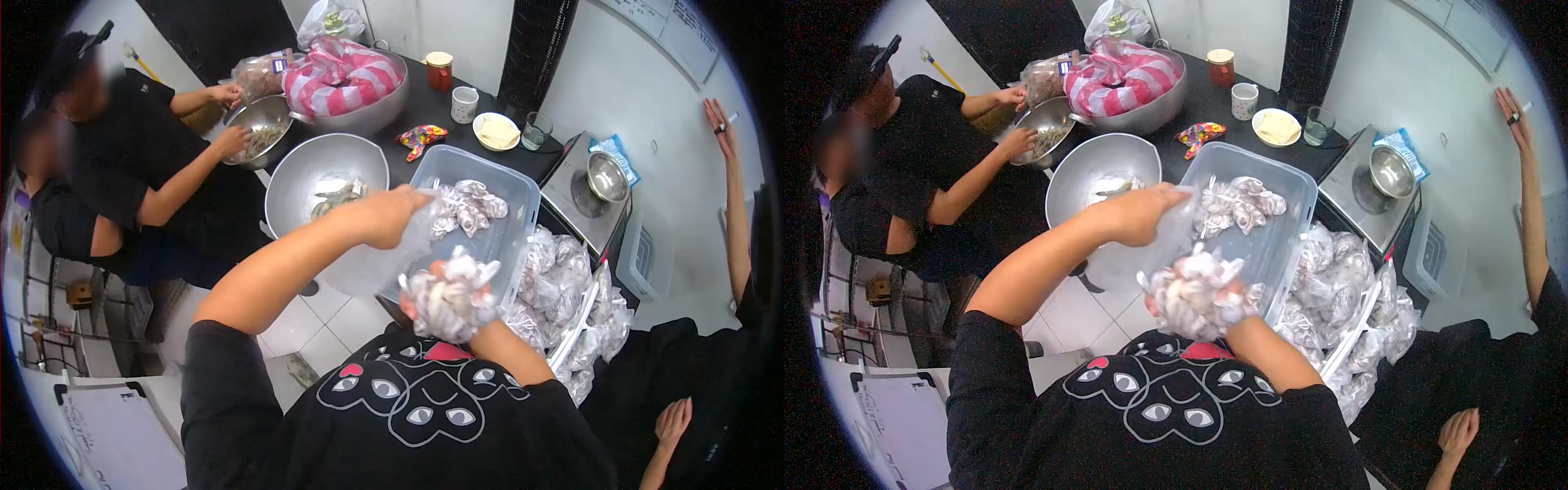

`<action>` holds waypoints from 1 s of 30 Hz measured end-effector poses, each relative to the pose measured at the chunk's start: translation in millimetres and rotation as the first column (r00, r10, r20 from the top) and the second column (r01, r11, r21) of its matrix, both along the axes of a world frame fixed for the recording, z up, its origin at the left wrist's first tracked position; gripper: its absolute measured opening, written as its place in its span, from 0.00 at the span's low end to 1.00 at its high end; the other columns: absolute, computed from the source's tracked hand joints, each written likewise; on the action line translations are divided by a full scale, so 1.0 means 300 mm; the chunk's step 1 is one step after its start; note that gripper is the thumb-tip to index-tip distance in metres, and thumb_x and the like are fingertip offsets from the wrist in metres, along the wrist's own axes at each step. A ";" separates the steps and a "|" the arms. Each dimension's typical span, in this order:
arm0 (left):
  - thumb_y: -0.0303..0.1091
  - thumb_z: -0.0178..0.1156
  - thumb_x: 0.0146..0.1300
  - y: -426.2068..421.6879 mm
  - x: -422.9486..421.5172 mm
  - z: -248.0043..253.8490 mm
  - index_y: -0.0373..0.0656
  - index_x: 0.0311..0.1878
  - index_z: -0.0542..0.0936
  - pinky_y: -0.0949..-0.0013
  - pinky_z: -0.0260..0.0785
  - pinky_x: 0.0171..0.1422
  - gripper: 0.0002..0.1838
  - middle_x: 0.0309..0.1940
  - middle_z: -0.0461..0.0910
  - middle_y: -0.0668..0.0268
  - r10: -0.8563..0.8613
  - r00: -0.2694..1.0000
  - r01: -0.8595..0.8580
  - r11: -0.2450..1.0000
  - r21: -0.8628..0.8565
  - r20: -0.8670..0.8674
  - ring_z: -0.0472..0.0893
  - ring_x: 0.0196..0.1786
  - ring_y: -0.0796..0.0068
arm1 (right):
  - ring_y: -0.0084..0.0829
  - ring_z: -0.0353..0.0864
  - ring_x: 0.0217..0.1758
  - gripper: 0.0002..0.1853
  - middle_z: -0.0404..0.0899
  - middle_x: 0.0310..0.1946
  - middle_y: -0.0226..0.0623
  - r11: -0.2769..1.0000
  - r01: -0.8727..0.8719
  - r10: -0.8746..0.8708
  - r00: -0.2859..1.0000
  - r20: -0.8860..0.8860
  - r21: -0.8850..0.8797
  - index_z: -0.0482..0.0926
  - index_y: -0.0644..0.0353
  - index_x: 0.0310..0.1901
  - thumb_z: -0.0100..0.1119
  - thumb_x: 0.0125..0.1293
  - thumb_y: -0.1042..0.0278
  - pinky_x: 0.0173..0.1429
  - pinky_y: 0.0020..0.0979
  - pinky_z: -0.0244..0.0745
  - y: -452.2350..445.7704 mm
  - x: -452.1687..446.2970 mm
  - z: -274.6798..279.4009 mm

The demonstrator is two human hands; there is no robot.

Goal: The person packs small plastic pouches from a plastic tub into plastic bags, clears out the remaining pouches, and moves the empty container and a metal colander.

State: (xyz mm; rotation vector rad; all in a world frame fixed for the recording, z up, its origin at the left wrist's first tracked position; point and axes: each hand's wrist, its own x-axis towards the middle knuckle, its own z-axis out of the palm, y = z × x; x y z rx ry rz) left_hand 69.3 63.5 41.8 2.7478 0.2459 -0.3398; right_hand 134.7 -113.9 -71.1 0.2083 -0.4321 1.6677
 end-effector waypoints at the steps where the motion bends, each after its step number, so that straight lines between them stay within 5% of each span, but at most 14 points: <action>1: 0.19 0.55 0.42 -0.010 -0.002 -0.003 0.38 0.62 0.61 0.62 0.64 0.57 0.37 0.54 0.66 0.48 -0.043 0.999 0.046 0.995 -0.092 0.033 0.70 0.55 0.51 | 0.50 0.70 0.52 0.38 0.68 0.48 0.57 1.000 -0.013 0.012 0.999 -0.043 -0.021 0.66 0.63 0.51 0.58 0.40 0.45 0.55 0.46 0.66 0.001 -0.024 0.006; 4: 0.18 0.51 0.43 -0.045 -0.025 0.048 0.37 0.62 0.60 0.63 0.61 0.60 0.36 0.56 0.65 0.48 -0.065 0.998 0.069 0.959 -0.275 0.021 0.67 0.58 0.50 | 0.46 0.71 0.52 0.30 0.69 0.51 0.53 0.962 -0.056 0.013 0.987 -0.159 -0.267 0.67 0.63 0.54 0.45 0.54 0.49 0.54 0.47 0.67 0.039 0.012 -0.091; 7: 0.18 0.50 0.44 -0.084 -0.066 0.061 0.37 0.61 0.60 0.62 0.61 0.60 0.35 0.55 0.65 0.47 -0.114 0.982 0.160 0.924 -0.347 0.151 0.68 0.57 0.49 | 0.46 0.72 0.52 0.27 0.72 0.49 0.45 0.966 -0.062 -0.014 0.957 -0.288 -0.251 0.68 0.61 0.53 0.40 0.58 0.51 0.54 0.48 0.67 0.056 0.024 -0.096; 11: 0.18 0.50 0.43 -0.192 -0.101 0.008 0.36 0.61 0.60 0.61 0.62 0.59 0.34 0.52 0.67 0.45 0.058 0.907 0.046 0.971 -0.233 0.418 0.69 0.56 0.49 | 0.40 0.75 0.48 0.22 0.75 0.46 0.39 0.825 0.220 -0.243 0.970 0.025 -0.521 0.71 0.57 0.50 0.49 0.57 0.53 0.52 0.44 0.70 0.086 0.007 -0.049; 12: 0.20 0.51 0.44 -0.218 -0.109 0.023 0.34 0.58 0.62 0.61 0.64 0.57 0.32 0.49 0.69 0.45 0.085 0.935 0.027 0.951 -0.307 0.344 0.70 0.54 0.49 | 0.36 0.76 0.47 0.20 0.76 0.45 0.39 0.715 0.360 -0.337 0.929 0.154 -0.600 0.73 0.55 0.48 0.52 0.56 0.55 0.54 0.41 0.69 0.112 -0.004 -0.036; 14: 0.20 0.51 0.44 -0.265 -0.129 0.033 0.34 0.56 0.63 0.62 0.65 0.55 0.30 0.47 0.71 0.45 0.182 0.949 -0.048 0.891 -0.452 0.256 0.72 0.52 0.49 | 0.37 0.74 0.50 0.22 0.75 0.45 0.40 0.642 0.548 -0.238 0.808 0.539 -0.537 0.72 0.57 0.49 0.52 0.56 0.54 0.57 0.41 0.66 0.153 0.021 -0.128; 16: 0.20 0.51 0.43 -0.293 -0.152 0.047 0.33 0.59 0.62 0.64 0.66 0.52 0.33 0.46 0.72 0.47 0.275 0.923 -0.087 0.830 -0.552 0.269 0.74 0.51 0.55 | 0.39 0.72 0.52 0.23 0.75 0.46 0.41 0.644 0.661 0.037 0.474 0.879 -0.384 0.71 0.59 0.50 0.52 0.56 0.54 0.60 0.41 0.64 0.157 0.046 -0.109; 18: 0.19 0.51 0.42 -0.270 -0.177 0.045 0.34 0.62 0.59 0.66 0.65 0.55 0.37 0.50 0.72 0.51 0.511 0.855 -0.385 0.745 -0.544 0.095 0.73 0.53 0.64 | 0.42 0.72 0.53 0.25 0.74 0.47 0.43 0.735 0.626 0.414 -0.112 0.903 -0.260 0.69 0.62 0.52 0.53 0.56 0.56 0.60 0.41 0.63 0.102 0.070 0.035; 19: 0.17 0.50 0.42 -0.229 -0.196 -0.054 0.34 0.64 0.57 0.70 0.62 0.58 0.38 0.54 0.70 0.55 0.484 0.784 -0.207 0.794 -0.572 0.388 0.71 0.55 0.70 | 0.43 0.72 0.53 0.25 0.74 0.47 0.45 0.723 0.684 0.295 -0.430 0.853 0.095 0.69 0.63 0.52 0.53 0.55 0.56 0.60 0.41 0.63 0.076 0.067 -0.031; 20: 0.18 0.50 0.43 -0.226 -0.205 -0.070 0.37 0.61 0.61 0.70 0.72 0.42 0.35 0.44 0.76 0.54 0.583 0.723 -0.314 0.755 -0.575 0.372 0.79 0.38 0.70 | 0.45 0.72 0.52 0.25 0.74 0.48 0.47 0.673 0.595 0.202 -0.719 0.665 0.439 0.69 0.64 0.52 0.53 0.55 0.57 0.59 0.41 0.64 0.069 0.068 -0.139; 22: 0.18 0.51 0.44 -0.187 -0.234 -0.252 0.37 0.62 0.60 0.71 0.73 0.35 0.35 0.41 0.76 0.54 0.626 0.719 -0.355 0.705 -0.614 0.303 0.79 0.33 0.70 | 0.46 0.74 0.50 0.23 0.75 0.47 0.49 0.669 0.455 0.028 -0.805 0.592 0.587 0.73 0.65 0.49 0.53 0.56 0.57 0.58 0.39 0.65 0.046 0.089 -0.136; 25: 0.19 0.50 0.45 -0.210 -0.249 -0.331 0.38 0.63 0.59 0.69 0.73 0.27 0.35 0.36 0.77 0.55 0.707 0.704 -0.499 0.565 -0.657 0.073 0.79 0.26 0.70 | 0.46 0.64 0.59 0.28 0.66 0.56 0.53 0.913 0.402 0.342 -0.670 0.659 -0.065 0.68 0.60 0.56 0.56 0.54 0.58 0.62 0.39 0.58 0.041 0.087 -0.129; 28: 0.20 0.50 0.46 -0.216 -0.277 -0.335 0.39 0.63 0.58 0.69 0.72 0.24 0.35 0.32 0.78 0.56 0.744 0.667 -0.569 0.471 -0.674 -0.043 0.78 0.22 0.72 | 0.42 0.75 0.47 0.21 0.76 0.41 0.49 0.991 0.131 0.070 -0.502 0.862 -0.005 0.74 0.60 0.48 0.59 0.52 0.62 0.55 0.36 0.67 0.006 0.135 -0.045; 30: 0.20 0.50 0.47 -0.212 -0.302 -0.318 0.40 0.63 0.58 0.70 0.72 0.24 0.35 0.31 0.78 0.56 0.750 0.658 -0.576 0.448 -0.684 -0.064 0.78 0.21 0.73 | 0.34 0.78 0.33 0.15 0.79 0.29 0.41 0.929 0.361 0.154 -0.165 0.974 -0.086 0.77 0.61 0.42 0.58 0.51 0.66 0.45 0.31 0.72 0.021 0.242 -0.046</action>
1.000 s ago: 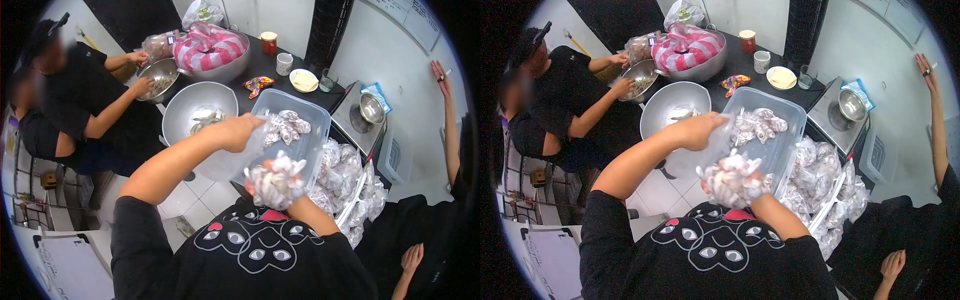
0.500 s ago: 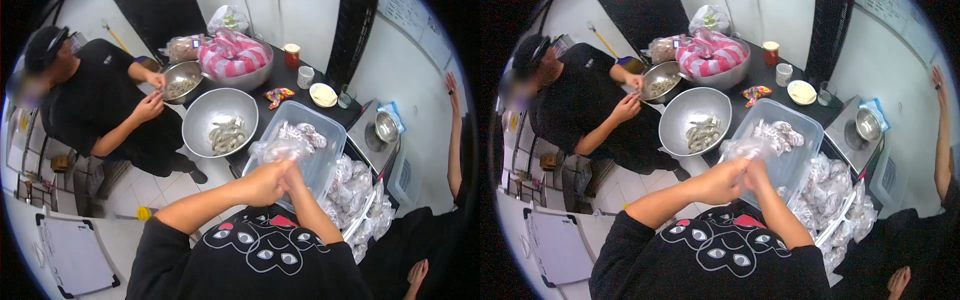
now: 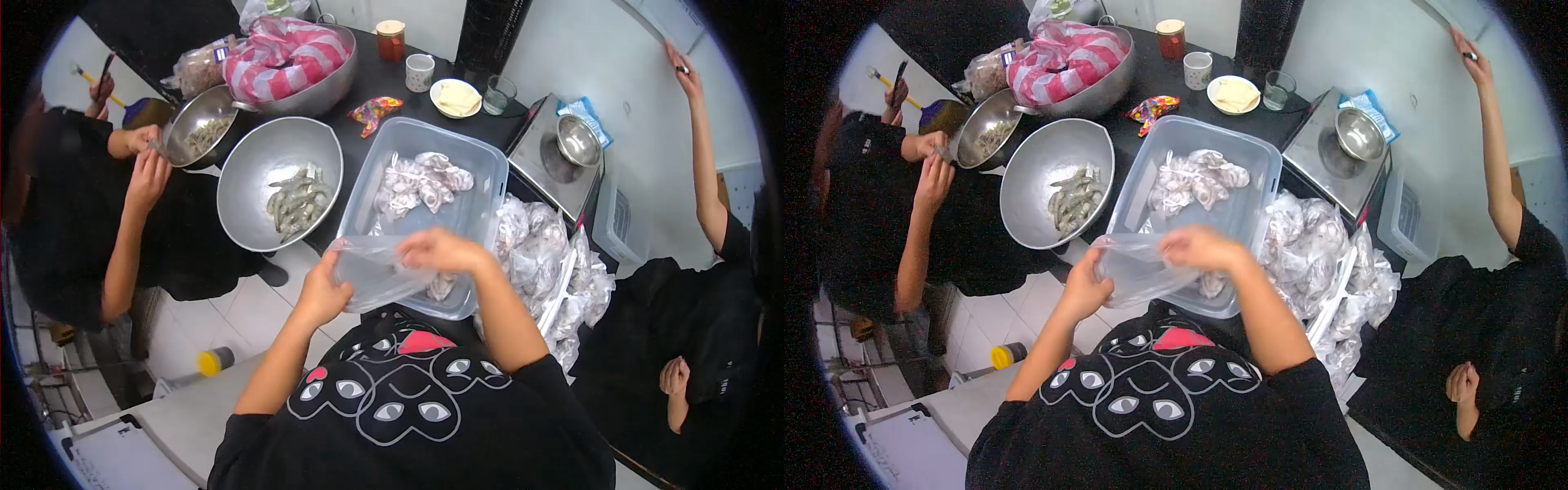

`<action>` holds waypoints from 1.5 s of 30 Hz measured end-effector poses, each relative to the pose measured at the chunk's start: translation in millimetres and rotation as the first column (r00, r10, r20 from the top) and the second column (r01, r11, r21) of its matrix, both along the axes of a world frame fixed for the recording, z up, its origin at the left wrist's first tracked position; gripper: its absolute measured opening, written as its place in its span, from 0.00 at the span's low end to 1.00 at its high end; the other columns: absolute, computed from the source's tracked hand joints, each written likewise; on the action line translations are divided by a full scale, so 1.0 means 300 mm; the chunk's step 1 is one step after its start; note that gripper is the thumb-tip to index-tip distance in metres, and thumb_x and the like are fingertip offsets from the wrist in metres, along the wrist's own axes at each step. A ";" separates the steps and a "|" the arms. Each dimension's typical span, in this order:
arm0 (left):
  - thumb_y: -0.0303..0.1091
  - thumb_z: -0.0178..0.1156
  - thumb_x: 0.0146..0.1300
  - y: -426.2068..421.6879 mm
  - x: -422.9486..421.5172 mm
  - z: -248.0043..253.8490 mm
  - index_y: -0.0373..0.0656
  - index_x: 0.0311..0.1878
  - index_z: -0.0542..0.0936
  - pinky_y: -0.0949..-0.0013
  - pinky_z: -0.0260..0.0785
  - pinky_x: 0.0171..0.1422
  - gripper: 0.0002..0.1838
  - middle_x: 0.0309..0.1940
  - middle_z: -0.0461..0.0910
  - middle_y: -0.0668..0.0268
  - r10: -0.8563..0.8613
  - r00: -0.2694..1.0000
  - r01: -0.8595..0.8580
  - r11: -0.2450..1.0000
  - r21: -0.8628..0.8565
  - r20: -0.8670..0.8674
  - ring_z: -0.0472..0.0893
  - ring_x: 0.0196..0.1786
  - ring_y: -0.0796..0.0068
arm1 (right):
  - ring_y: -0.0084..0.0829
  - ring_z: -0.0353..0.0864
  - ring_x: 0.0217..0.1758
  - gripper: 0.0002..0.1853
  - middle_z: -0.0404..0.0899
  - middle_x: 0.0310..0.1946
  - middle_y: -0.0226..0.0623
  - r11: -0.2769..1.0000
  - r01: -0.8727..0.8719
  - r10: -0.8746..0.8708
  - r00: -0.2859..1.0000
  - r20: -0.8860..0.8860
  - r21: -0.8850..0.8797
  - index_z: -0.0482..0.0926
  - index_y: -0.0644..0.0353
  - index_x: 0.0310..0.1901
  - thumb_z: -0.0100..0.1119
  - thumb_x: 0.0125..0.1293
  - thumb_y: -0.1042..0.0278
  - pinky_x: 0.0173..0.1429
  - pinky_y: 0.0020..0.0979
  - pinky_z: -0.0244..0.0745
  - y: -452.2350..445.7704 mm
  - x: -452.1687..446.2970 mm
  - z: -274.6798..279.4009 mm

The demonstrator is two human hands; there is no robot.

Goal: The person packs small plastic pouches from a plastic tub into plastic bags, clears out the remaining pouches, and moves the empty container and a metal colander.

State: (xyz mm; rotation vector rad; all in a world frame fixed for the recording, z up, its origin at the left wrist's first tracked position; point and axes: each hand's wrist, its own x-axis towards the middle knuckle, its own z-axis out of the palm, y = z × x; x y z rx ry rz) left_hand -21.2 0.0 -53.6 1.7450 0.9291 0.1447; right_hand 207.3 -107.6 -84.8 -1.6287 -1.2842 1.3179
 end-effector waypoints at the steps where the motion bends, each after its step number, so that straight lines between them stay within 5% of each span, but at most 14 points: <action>1: 0.20 0.50 0.47 0.000 -0.010 0.009 0.41 0.64 0.58 0.70 0.72 0.24 0.35 0.32 0.78 0.55 -0.002 1.000 0.002 1.000 -0.007 0.010 0.77 0.21 0.73 | 0.31 0.78 0.32 0.14 0.79 0.28 0.39 0.991 0.131 -0.125 0.978 0.166 -0.023 0.77 0.60 0.41 0.58 0.51 0.68 0.44 0.29 0.72 0.023 0.074 -0.006; 4: 0.19 0.50 0.47 0.005 -0.042 -0.018 0.42 0.64 0.58 0.70 0.72 0.24 0.36 0.35 0.78 0.55 -0.008 1.000 0.008 0.999 -0.032 0.018 0.77 0.22 0.74 | 0.31 0.79 0.34 0.12 0.79 0.30 0.39 0.874 0.485 -0.428 0.727 0.537 0.041 0.78 0.60 0.38 0.57 0.50 0.70 0.45 0.29 0.72 0.117 0.295 -0.207; 7: 0.19 0.49 0.47 0.021 -0.053 -0.072 0.44 0.64 0.58 0.71 0.72 0.25 0.36 0.37 0.77 0.56 -0.006 0.999 0.008 0.999 -0.043 0.043 0.77 0.23 0.75 | 0.33 0.77 0.45 0.16 0.77 0.40 0.42 0.875 0.468 -0.404 0.574 0.712 0.119 0.78 0.59 0.40 0.62 0.47 0.68 0.51 0.31 0.70 0.202 0.359 -0.327; 8: 0.19 0.49 0.47 0.027 -0.059 -0.097 0.44 0.64 0.58 0.71 0.72 0.25 0.36 0.38 0.77 0.56 -0.003 0.999 0.005 0.999 -0.045 0.052 0.77 0.24 0.76 | 0.43 0.66 0.58 0.29 0.66 0.55 0.43 0.862 0.493 -0.428 0.579 0.694 0.121 0.73 0.54 0.50 0.67 0.42 0.64 0.58 0.37 0.65 0.211 0.351 -0.345; 11: 0.18 0.49 0.47 0.061 -0.089 -0.259 0.45 0.65 0.58 0.73 0.70 0.24 0.36 0.38 0.78 0.58 -0.088 0.971 0.034 0.971 0.235 0.222 0.77 0.24 0.77 | 0.55 0.57 0.62 0.41 0.54 0.63 0.40 0.806 0.586 -0.276 0.503 0.819 -0.088 0.62 0.50 0.60 0.70 0.39 0.62 0.61 0.43 0.61 0.227 0.219 -0.206; 12: 0.18 0.48 0.46 0.063 -0.083 -0.243 0.45 0.64 0.59 0.73 0.70 0.24 0.36 0.38 0.78 0.59 -0.064 0.982 0.031 0.983 0.180 0.178 0.77 0.24 0.77 | 0.63 0.50 0.63 0.43 0.47 0.66 0.36 0.782 0.601 -0.257 0.556 0.790 -0.168 0.56 0.46 0.62 0.68 0.42 0.64 0.62 0.47 0.60 0.241 0.216 -0.209; 15: 0.17 0.48 0.46 0.043 -0.068 -0.180 0.46 0.64 0.60 0.74 0.69 0.24 0.36 0.38 0.78 0.60 -0.022 0.998 0.018 0.998 0.053 0.066 0.76 0.22 0.78 | 0.48 0.61 0.63 0.37 0.58 0.62 0.40 0.836 0.549 -0.293 0.472 0.832 -0.017 0.61 0.50 0.60 0.64 0.44 0.66 0.63 0.47 0.58 0.253 0.300 -0.386; 18: 0.17 0.48 0.46 0.049 -0.055 -0.180 0.46 0.64 0.60 0.73 0.69 0.26 0.37 0.38 0.78 0.61 -0.013 0.999 0.012 0.999 0.031 0.044 0.76 0.24 0.77 | 0.49 0.68 0.57 0.27 0.67 0.56 0.47 0.850 0.527 -0.359 0.567 0.741 0.008 0.71 0.55 0.53 0.60 0.46 0.67 0.60 0.43 0.63 0.250 0.386 -0.395; 24: 0.17 0.48 0.44 0.071 -0.088 -0.270 0.43 0.63 0.61 0.73 0.67 0.51 0.36 0.50 0.74 0.57 -0.047 0.986 0.037 0.997 0.066 0.157 0.75 0.50 0.69 | 0.50 0.77 0.42 0.12 0.78 0.37 0.53 0.886 0.454 -0.203 0.564 0.801 -0.095 0.81 0.57 0.35 0.57 0.46 0.69 0.50 0.41 0.72 0.185 0.479 -0.141; 27: 0.17 0.48 0.44 0.079 -0.072 -0.251 0.41 0.63 0.62 0.74 0.61 0.58 0.35 0.54 0.71 0.56 -0.027 0.987 0.035 0.998 -0.044 0.156 0.70 0.58 0.69 | 0.50 0.75 0.48 0.18 0.75 0.42 0.56 0.815 0.550 -0.132 0.483 0.865 -0.183 0.78 0.56 0.44 0.57 0.48 0.69 0.54 0.40 0.70 0.204 0.480 -0.170; 34: 0.17 0.48 0.45 0.069 -0.079 -0.251 0.42 0.62 0.63 0.73 0.59 0.61 0.35 0.58 0.69 0.56 -0.017 0.985 0.021 1.000 -0.022 0.174 0.67 0.61 0.66 | 0.52 0.62 0.61 0.56 0.58 0.59 0.51 0.811 0.470 -0.054 0.653 0.756 -0.348 0.52 0.34 0.65 0.75 0.30 0.66 0.61 0.39 0.64 0.277 0.395 -0.254; 37: 0.18 0.48 0.46 0.065 -0.083 -0.255 0.42 0.61 0.65 0.71 0.57 0.63 0.33 0.58 0.68 0.56 0.008 0.989 -0.004 1.000 -0.030 0.148 0.66 0.63 0.64 | 0.49 0.66 0.59 0.56 0.65 0.56 0.51 0.845 0.451 -0.116 0.679 0.725 -0.287 0.53 0.36 0.65 0.76 0.31 0.65 0.60 0.39 0.65 0.272 0.438 -0.338; 40: 0.18 0.47 0.46 0.061 -0.087 -0.244 0.43 0.60 0.66 0.71 0.59 0.61 0.32 0.58 0.68 0.57 0.042 0.990 -0.031 0.996 -0.081 0.133 0.67 0.61 0.66 | 0.45 0.74 0.51 0.49 0.75 0.46 0.47 0.948 0.290 -0.157 0.783 0.602 -0.130 0.60 0.39 0.62 0.74 0.34 0.67 0.56 0.37 0.70 0.209 0.519 -0.401; 45: 0.17 0.45 0.44 0.071 -0.086 -0.176 0.41 0.60 0.67 0.75 0.69 0.47 0.33 0.56 0.70 0.62 0.101 0.994 -0.085 0.951 -0.299 0.040 0.75 0.48 0.74 | 0.44 0.80 0.41 0.23 0.79 0.37 0.48 0.941 0.264 -0.015 0.656 0.754 -0.211 0.80 0.50 0.44 0.69 0.40 0.67 0.47 0.35 0.75 0.223 0.557 -0.251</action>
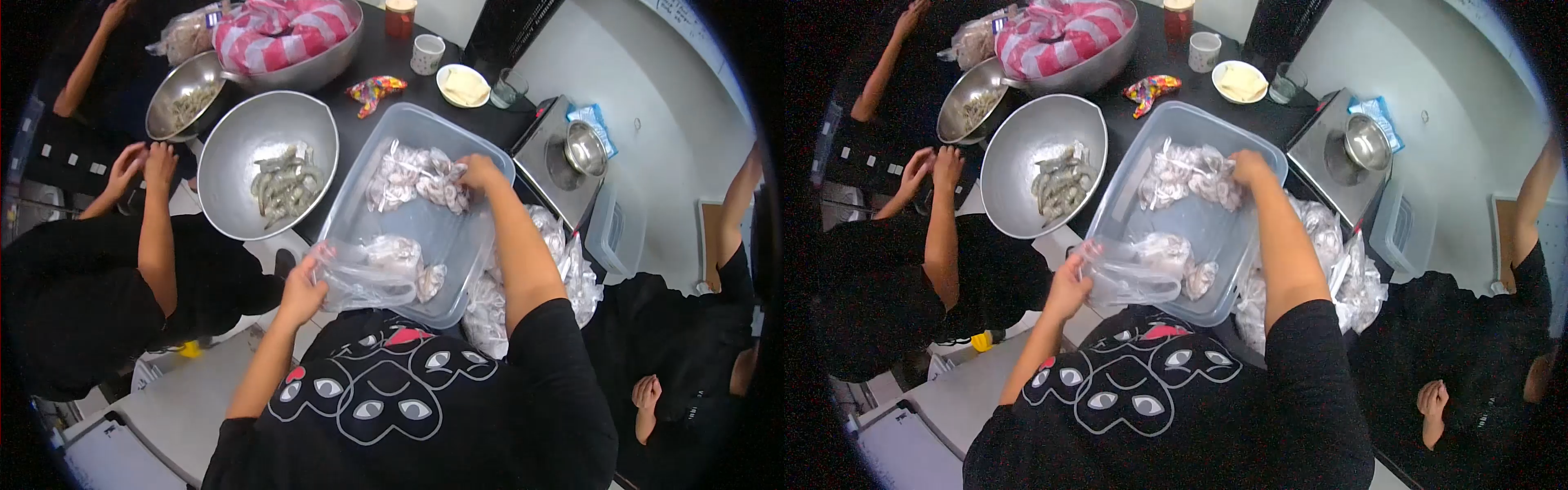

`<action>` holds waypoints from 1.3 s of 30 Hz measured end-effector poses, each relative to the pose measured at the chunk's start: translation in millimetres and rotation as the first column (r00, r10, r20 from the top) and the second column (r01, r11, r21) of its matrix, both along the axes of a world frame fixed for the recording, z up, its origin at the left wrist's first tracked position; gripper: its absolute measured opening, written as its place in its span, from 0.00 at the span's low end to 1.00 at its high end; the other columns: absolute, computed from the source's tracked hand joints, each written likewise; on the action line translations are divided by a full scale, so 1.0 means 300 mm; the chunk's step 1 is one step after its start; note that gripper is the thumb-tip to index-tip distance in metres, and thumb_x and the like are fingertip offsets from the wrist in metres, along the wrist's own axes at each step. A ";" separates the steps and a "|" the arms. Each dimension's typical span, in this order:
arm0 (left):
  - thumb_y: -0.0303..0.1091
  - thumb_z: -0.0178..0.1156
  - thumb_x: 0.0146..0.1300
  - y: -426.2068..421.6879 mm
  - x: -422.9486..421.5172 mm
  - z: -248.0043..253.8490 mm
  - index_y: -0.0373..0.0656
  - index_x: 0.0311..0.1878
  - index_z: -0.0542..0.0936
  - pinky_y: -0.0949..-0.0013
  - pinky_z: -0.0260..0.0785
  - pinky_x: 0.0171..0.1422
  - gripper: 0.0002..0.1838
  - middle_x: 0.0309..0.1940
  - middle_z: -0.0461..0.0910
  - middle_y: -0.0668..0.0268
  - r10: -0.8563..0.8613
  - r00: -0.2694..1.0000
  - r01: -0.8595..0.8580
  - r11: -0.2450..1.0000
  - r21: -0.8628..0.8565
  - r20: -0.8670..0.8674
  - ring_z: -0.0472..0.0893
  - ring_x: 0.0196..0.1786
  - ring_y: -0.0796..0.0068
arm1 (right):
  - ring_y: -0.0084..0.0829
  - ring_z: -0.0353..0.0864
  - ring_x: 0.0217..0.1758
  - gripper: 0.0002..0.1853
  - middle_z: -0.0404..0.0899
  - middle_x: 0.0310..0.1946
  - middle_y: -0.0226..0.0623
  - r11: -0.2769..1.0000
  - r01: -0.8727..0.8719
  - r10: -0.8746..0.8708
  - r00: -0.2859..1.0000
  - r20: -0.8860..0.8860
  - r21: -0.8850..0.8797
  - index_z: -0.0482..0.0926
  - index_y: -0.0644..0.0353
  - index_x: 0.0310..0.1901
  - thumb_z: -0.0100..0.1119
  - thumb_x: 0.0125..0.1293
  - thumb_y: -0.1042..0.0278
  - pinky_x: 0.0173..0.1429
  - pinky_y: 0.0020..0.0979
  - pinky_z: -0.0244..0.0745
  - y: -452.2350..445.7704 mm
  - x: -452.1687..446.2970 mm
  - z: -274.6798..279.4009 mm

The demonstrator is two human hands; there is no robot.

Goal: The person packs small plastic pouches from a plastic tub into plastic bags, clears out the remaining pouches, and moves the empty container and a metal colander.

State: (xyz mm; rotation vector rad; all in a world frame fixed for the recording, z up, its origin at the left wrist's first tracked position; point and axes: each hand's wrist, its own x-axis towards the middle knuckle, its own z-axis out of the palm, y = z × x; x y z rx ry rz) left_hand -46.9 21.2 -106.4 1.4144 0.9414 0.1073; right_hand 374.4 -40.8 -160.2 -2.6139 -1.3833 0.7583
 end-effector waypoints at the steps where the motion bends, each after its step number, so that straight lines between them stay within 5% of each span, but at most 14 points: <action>1: 0.16 0.44 0.43 -0.001 0.001 -0.020 0.39 0.62 0.63 0.79 0.69 0.32 0.35 0.57 0.69 0.61 0.053 0.985 -0.064 0.996 0.064 0.163 0.76 0.35 0.82 | 0.46 0.77 0.45 0.20 0.77 0.40 0.51 0.996 0.027 -0.023 0.999 0.049 -0.087 0.79 0.57 0.43 0.64 0.42 0.71 0.50 0.36 0.73 0.009 0.010 0.016; 6: 0.15 0.41 0.43 0.020 -0.007 0.129 0.39 0.66 0.56 0.83 0.64 0.21 0.39 0.63 0.62 0.58 0.144 0.978 -0.144 0.989 -0.009 0.149 0.73 0.26 0.87 | 0.47 0.74 0.51 0.20 0.74 0.46 0.55 0.971 0.021 0.021 0.985 0.172 -0.236 0.75 0.67 0.44 0.61 0.45 0.74 0.54 0.38 0.71 -0.019 -0.088 0.070; 9: 0.14 0.41 0.43 0.014 -0.011 0.144 0.36 0.65 0.56 0.83 0.67 0.24 0.38 0.63 0.62 0.57 0.117 0.983 -0.124 0.991 0.044 0.142 0.76 0.40 0.82 | 0.48 0.72 0.53 0.26 0.71 0.50 0.53 0.981 0.087 -0.060 0.986 0.154 -0.173 0.69 0.63 0.51 0.62 0.46 0.75 0.56 0.40 0.70 -0.034 -0.126 -0.045; 11: 0.13 0.41 0.43 0.021 -0.016 0.154 0.34 0.64 0.57 0.83 0.68 0.27 0.37 0.62 0.63 0.55 0.083 0.988 -0.100 0.988 0.122 0.131 0.74 0.51 0.77 | 0.48 0.72 0.53 0.35 0.71 0.49 0.52 0.980 0.089 -0.041 0.965 0.257 -0.177 0.66 0.63 0.52 0.70 0.37 0.71 0.54 0.38 0.71 -0.039 -0.181 -0.105; 13: 0.13 0.41 0.43 0.020 -0.012 0.209 0.33 0.64 0.57 0.83 0.67 0.26 0.37 0.61 0.63 0.55 0.099 0.987 -0.115 0.986 0.120 0.128 0.75 0.46 0.79 | 0.47 0.71 0.54 0.41 0.69 0.51 0.51 0.980 0.081 -0.027 0.958 0.284 -0.183 0.65 0.62 0.53 0.75 0.33 0.68 0.54 0.37 0.71 -0.032 -0.185 -0.139; 16: 0.14 0.41 0.43 0.032 -0.038 0.253 0.35 0.64 0.57 0.84 0.65 0.24 0.37 0.61 0.64 0.55 0.105 0.990 -0.119 0.983 0.143 0.098 0.75 0.38 0.83 | 0.44 0.74 0.51 0.25 0.73 0.47 0.49 0.988 0.047 -0.021 0.985 0.174 -0.148 0.71 0.62 0.49 0.65 0.45 0.75 0.54 0.37 0.71 -0.046 -0.157 -0.066; 18: 0.14 0.41 0.44 0.042 -0.048 0.241 0.34 0.64 0.57 0.83 0.64 0.22 0.36 0.60 0.65 0.56 0.124 0.986 -0.142 0.972 0.186 0.108 0.73 0.29 0.88 | 0.42 0.77 0.48 0.21 0.76 0.44 0.48 0.971 -0.007 0.060 0.975 0.216 -0.238 0.75 0.62 0.44 0.66 0.45 0.72 0.53 0.37 0.72 -0.028 -0.153 -0.006; 22: 0.14 0.41 0.44 0.045 -0.064 0.229 0.35 0.64 0.57 0.83 0.63 0.22 0.36 0.60 0.65 0.56 0.113 0.987 -0.132 0.976 0.170 0.115 0.72 0.27 0.88 | 0.36 0.81 0.40 0.15 0.80 0.38 0.44 0.951 -0.122 0.178 0.968 0.178 -0.286 0.80 0.63 0.37 0.66 0.45 0.67 0.49 0.35 0.74 -0.029 -0.165 0.090; 25: 0.14 0.41 0.45 0.055 -0.065 0.220 0.35 0.64 0.56 0.82 0.63 0.21 0.37 0.61 0.64 0.56 0.097 0.987 -0.118 0.980 0.162 0.130 0.71 0.25 0.88 | 0.32 0.79 0.39 0.19 0.80 0.35 0.38 0.988 -0.053 0.003 0.949 -0.314 -0.148 0.77 0.64 0.40 0.66 0.41 0.74 0.44 0.30 0.74 -0.063 -0.122 0.175; 28: 0.13 0.41 0.45 0.054 -0.062 0.221 0.36 0.65 0.56 0.81 0.63 0.21 0.37 0.62 0.64 0.56 0.092 0.985 -0.115 0.981 0.158 0.145 0.70 0.23 0.87 | 0.25 0.78 0.36 0.18 0.79 0.33 0.33 0.953 0.301 -0.129 0.460 -0.879 0.018 0.77 0.64 0.40 0.66 0.43 0.74 0.43 0.27 0.73 -0.143 -0.125 0.149; 31: 0.13 0.41 0.44 0.050 -0.054 0.237 0.37 0.65 0.56 0.82 0.63 0.23 0.37 0.62 0.63 0.57 0.068 0.991 -0.089 0.979 0.186 0.117 0.71 0.27 0.86 | 0.25 0.78 0.40 0.20 0.79 0.38 0.32 0.912 0.404 -0.033 0.231 -0.972 0.065 0.77 0.62 0.43 0.66 0.45 0.75 0.44 0.27 0.72 -0.179 -0.167 0.146; 34: 0.12 0.40 0.43 0.051 -0.045 0.251 0.36 0.65 0.57 0.82 0.65 0.25 0.38 0.61 0.64 0.56 0.025 0.997 -0.040 0.980 0.194 0.078 0.74 0.34 0.84 | 0.26 0.78 0.40 0.19 0.80 0.38 0.35 0.897 0.443 -0.161 0.329 -0.931 0.002 0.77 0.64 0.42 0.68 0.45 0.69 0.44 0.27 0.72 -0.178 -0.172 0.107; 37: 0.12 0.40 0.43 0.053 -0.040 0.239 0.37 0.65 0.57 0.82 0.64 0.24 0.38 0.61 0.64 0.57 0.006 0.998 -0.018 0.982 0.189 0.060 0.72 0.28 0.85 | 0.27 0.77 0.37 0.25 0.79 0.32 0.34 0.979 0.191 -0.105 0.788 -0.606 0.078 0.76 0.65 0.42 0.72 0.42 0.63 0.42 0.29 0.73 -0.135 -0.174 0.038; 39: 0.12 0.40 0.43 0.051 -0.032 0.230 0.38 0.65 0.57 0.81 0.63 0.23 0.38 0.60 0.65 0.57 0.008 0.998 -0.020 0.979 0.202 0.059 0.71 0.24 0.85 | 0.29 0.77 0.37 0.30 0.79 0.34 0.36 0.974 0.219 -0.161 0.838 -0.522 0.051 0.75 0.68 0.43 0.73 0.39 0.58 0.41 0.30 0.73 -0.111 -0.172 0.029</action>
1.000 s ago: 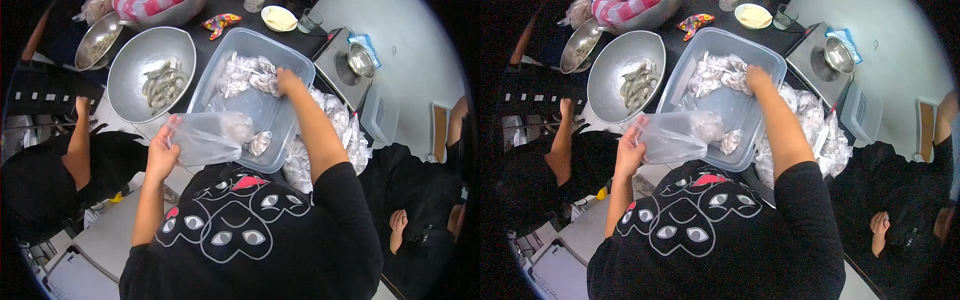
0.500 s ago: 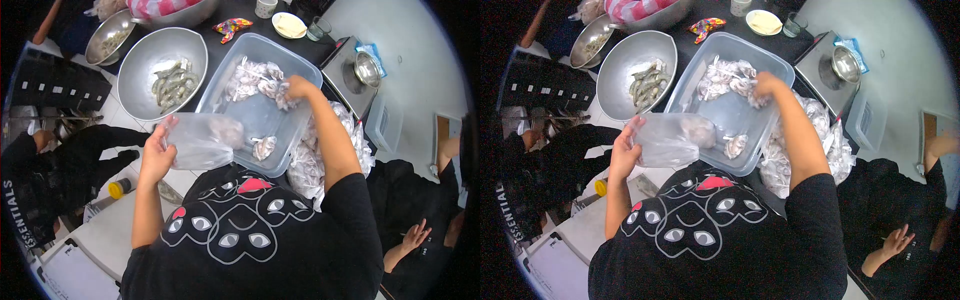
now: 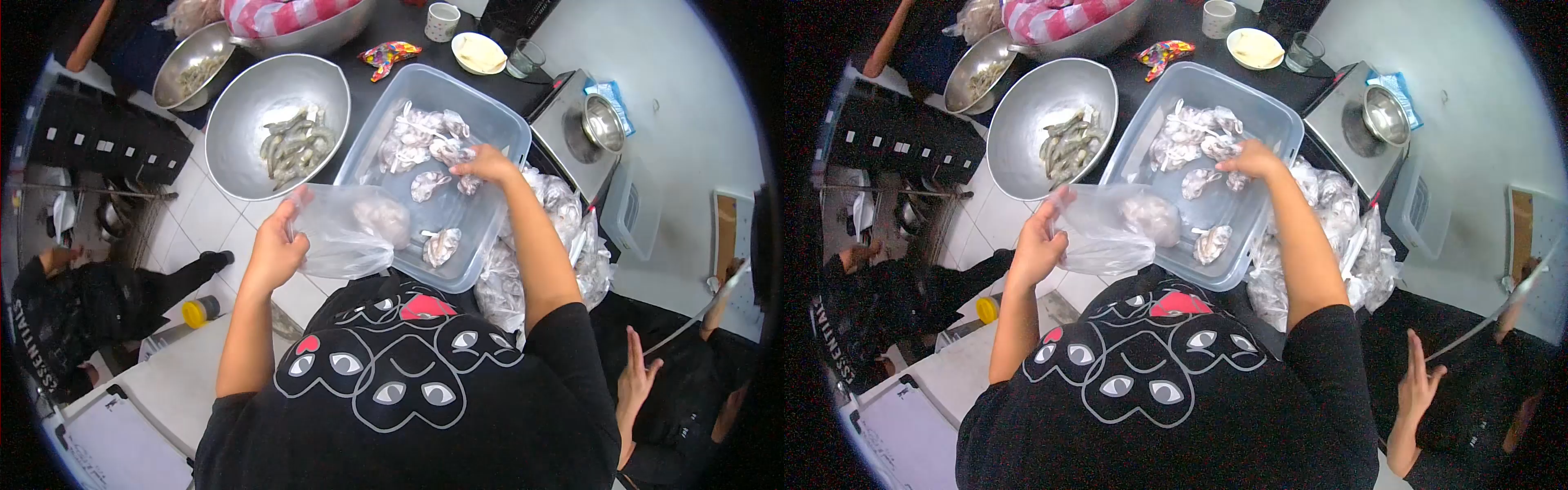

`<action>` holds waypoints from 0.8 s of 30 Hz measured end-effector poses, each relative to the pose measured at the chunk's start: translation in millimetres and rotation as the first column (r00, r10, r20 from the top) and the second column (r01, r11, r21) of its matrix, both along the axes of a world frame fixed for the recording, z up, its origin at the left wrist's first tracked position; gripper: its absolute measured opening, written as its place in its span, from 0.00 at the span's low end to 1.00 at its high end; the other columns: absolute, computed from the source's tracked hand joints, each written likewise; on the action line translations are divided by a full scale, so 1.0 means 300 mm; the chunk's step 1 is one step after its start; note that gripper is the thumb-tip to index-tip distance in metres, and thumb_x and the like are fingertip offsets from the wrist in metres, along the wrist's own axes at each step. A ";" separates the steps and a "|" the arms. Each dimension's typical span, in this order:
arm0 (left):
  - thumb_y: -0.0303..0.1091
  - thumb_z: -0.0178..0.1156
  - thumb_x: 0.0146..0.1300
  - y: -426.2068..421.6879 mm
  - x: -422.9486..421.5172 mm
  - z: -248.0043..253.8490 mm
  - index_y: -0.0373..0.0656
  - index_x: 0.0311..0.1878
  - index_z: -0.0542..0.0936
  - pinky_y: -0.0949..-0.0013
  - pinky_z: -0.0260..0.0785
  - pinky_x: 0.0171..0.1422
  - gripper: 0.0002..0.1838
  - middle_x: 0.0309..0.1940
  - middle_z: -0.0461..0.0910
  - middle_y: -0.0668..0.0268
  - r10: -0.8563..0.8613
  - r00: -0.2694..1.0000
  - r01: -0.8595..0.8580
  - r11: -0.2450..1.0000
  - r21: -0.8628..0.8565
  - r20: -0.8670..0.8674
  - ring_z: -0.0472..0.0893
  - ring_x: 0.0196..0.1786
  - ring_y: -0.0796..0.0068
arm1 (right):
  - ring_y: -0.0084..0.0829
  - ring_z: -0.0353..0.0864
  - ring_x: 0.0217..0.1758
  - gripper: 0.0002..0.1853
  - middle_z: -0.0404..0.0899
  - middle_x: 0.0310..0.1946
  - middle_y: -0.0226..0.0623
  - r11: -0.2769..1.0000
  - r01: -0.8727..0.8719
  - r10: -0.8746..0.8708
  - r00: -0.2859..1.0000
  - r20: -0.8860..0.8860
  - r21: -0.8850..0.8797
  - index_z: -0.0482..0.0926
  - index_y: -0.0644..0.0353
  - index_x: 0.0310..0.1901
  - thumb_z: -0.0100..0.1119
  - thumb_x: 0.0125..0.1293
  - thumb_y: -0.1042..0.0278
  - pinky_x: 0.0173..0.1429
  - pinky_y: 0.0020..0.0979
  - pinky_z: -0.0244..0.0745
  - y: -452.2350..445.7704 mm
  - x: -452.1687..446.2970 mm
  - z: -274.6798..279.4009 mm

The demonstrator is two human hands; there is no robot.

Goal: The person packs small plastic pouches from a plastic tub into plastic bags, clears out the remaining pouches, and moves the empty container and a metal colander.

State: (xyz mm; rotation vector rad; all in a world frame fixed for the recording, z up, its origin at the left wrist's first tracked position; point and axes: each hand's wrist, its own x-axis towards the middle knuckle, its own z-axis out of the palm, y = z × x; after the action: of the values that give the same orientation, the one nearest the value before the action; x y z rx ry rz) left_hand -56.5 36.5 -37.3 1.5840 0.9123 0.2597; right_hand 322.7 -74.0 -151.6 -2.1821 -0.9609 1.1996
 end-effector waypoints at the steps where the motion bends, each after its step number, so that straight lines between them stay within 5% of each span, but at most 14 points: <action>1: 0.13 0.41 0.44 -0.004 0.005 0.004 0.38 0.65 0.58 0.80 0.64 0.23 0.37 0.60 0.66 0.57 0.009 1.000 -0.009 1.000 0.000 -0.005 0.70 0.23 0.85 | 0.30 0.77 0.38 0.33 0.79 0.35 0.37 1.000 0.016 -0.015 0.999 0.049 -0.024 0.75 0.69 0.44 0.74 0.38 0.56 0.41 0.30 0.73 0.012 -0.006 0.005; 3: 0.14 0.42 0.46 -0.011 0.009 0.014 0.39 0.64 0.59 0.78 0.65 0.24 0.36 0.59 0.67 0.59 0.030 0.999 -0.030 1.000 0.005 -0.017 0.69 0.21 0.85 | 0.32 0.77 0.39 0.36 0.79 0.37 0.41 0.999 0.018 -0.018 1.000 0.009 -0.034 0.74 0.67 0.46 0.74 0.36 0.53 0.43 0.31 0.73 0.027 -0.053 0.045; 4: 0.14 0.43 0.46 -0.003 0.005 -0.010 0.39 0.64 0.60 0.76 0.66 0.26 0.35 0.58 0.68 0.57 -0.028 1.000 0.030 0.982 0.184 -0.011 0.71 0.22 0.81 | 0.33 0.78 0.39 0.38 0.78 0.39 0.43 0.999 0.018 -0.019 1.000 -0.012 -0.038 0.74 0.66 0.48 0.74 0.35 0.51 0.43 0.31 0.73 0.039 -0.082 0.063; 6: 0.15 0.44 0.46 0.008 -0.005 -0.052 0.38 0.62 0.62 0.74 0.67 0.29 0.34 0.52 0.71 0.55 -0.108 0.991 0.131 0.894 0.429 -0.077 0.73 0.22 0.77 | 0.40 0.77 0.44 0.38 0.73 0.47 0.50 0.985 -0.165 0.172 0.960 0.222 -0.052 0.73 0.56 0.51 0.74 0.34 0.51 0.47 0.35 0.73 0.051 -0.133 -0.138; 7: 0.15 0.44 0.46 0.007 -0.002 -0.048 0.39 0.62 0.63 0.74 0.67 0.29 0.34 0.48 0.73 0.56 -0.121 0.983 0.174 0.850 0.497 -0.137 0.72 0.22 0.77 | 0.43 0.75 0.48 0.34 0.69 0.50 0.53 0.978 -0.169 0.201 0.912 0.358 -0.119 0.74 0.55 0.48 0.73 0.36 0.53 0.49 0.35 0.71 0.046 -0.235 -0.094; 9: 0.14 0.44 0.45 -0.033 0.044 0.068 0.41 0.62 0.65 0.77 0.62 0.24 0.34 0.33 0.77 0.59 -0.072 0.937 0.230 0.863 0.450 -0.342 0.67 0.19 0.84 | 0.48 0.73 0.50 0.27 0.64 0.52 0.56 0.975 -0.158 0.218 0.824 0.523 -0.156 0.76 0.53 0.44 0.69 0.39 0.57 0.52 0.37 0.70 0.051 -0.360 -0.067; 11: 0.16 0.46 0.45 -0.049 0.079 0.125 0.38 0.60 0.65 0.70 0.66 0.38 0.32 0.46 0.72 0.51 -0.095 0.930 0.253 0.866 0.431 -0.354 0.74 0.32 0.65 | 0.51 0.73 0.46 0.22 0.62 0.52 0.56 0.984 -0.149 0.175 0.775 0.608 -0.094 0.77 0.52 0.42 0.66 0.42 0.60 0.50 0.39 0.70 0.064 -0.386 -0.141; 15: 0.16 0.46 0.44 -0.050 0.112 0.123 0.36 0.59 0.64 0.66 0.69 0.43 0.32 0.55 0.68 0.48 -0.211 0.952 0.299 0.789 0.536 -0.221 0.77 0.37 0.53 | 0.41 0.76 0.44 0.14 0.75 0.38 0.47 0.973 -0.187 0.092 0.850 0.519 0.134 0.76 0.57 0.39 0.58 0.47 0.70 0.46 0.41 0.72 0.046 -0.271 -0.119; 16: 0.17 0.47 0.44 -0.050 0.118 0.141 0.36 0.61 0.62 0.67 0.69 0.43 0.34 0.57 0.67 0.48 -0.227 0.949 0.307 0.824 0.477 -0.219 0.77 0.36 0.57 | 0.38 0.77 0.43 0.15 0.76 0.36 0.44 0.979 -0.028 0.008 0.995 0.097 0.204 0.76 0.58 0.39 0.58 0.46 0.71 0.47 0.40 0.72 0.036 -0.244 -0.074; 17: 0.18 0.48 0.43 -0.051 0.124 0.158 0.35 0.62 0.60 0.69 0.69 0.42 0.36 0.58 0.65 0.49 -0.241 0.946 0.313 0.854 0.415 -0.217 0.78 0.35 0.60 | 0.35 0.77 0.42 0.16 0.77 0.34 0.41 0.970 0.141 -0.065 0.934 -0.351 0.196 0.76 0.60 0.39 0.59 0.45 0.71 0.47 0.38 0.72 0.016 -0.217 -0.025; 18: 0.18 0.48 0.43 -0.048 0.120 0.155 0.35 0.63 0.58 0.70 0.69 0.42 0.37 0.59 0.65 0.50 -0.252 0.947 0.310 0.881 0.358 -0.201 0.78 0.35 0.64 | 0.32 0.78 0.42 0.16 0.78 0.32 0.39 0.952 0.287 -0.119 0.676 -0.728 0.111 0.75 0.61 0.40 0.60 0.44 0.72 0.47 0.36 0.73 -0.004 -0.201 0.012; 20: 0.17 0.48 0.42 -0.039 0.117 0.133 0.36 0.65 0.55 0.74 0.67 0.36 0.39 0.60 0.63 0.53 -0.270 0.954 0.296 0.912 0.284 -0.126 0.75 0.31 0.74 | 0.28 0.78 0.40 0.19 0.78 0.36 0.35 0.936 0.284 0.120 0.298 -0.947 0.208 0.74 0.64 0.41 0.63 0.43 0.73 0.47 0.30 0.73 -0.065 -0.208 0.030; 22: 0.14 0.46 0.42 -0.037 0.117 0.099 0.39 0.67 0.52 0.81 0.63 0.26 0.42 0.63 0.60 0.59 -0.282 0.959 0.275 0.930 0.246 -0.006 0.68 0.24 0.87 | 0.27 0.78 0.39 0.20 0.78 0.36 0.35 0.894 0.269 0.352 0.072 -0.933 0.358 0.74 0.63 0.43 0.63 0.44 0.76 0.45 0.27 0.74 -0.075 -0.355 0.153; 24: 0.14 0.46 0.42 -0.064 0.139 0.119 0.40 0.68 0.50 0.81 0.63 0.26 0.43 0.63 0.59 0.59 -0.260 0.960 0.259 0.966 0.018 0.102 0.69 0.24 0.87 | 0.27 0.78 0.39 0.20 0.78 0.37 0.35 0.898 0.274 0.339 0.065 -0.938 0.344 0.74 0.62 0.44 0.63 0.46 0.74 0.45 0.28 0.74 -0.059 -0.499 0.178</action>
State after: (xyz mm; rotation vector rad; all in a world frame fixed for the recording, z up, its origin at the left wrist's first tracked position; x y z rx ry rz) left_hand -14.9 17.3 -1.7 1.6589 0.6161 0.1564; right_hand 172.9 -91.8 -98.2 -0.4521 -0.4689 1.8160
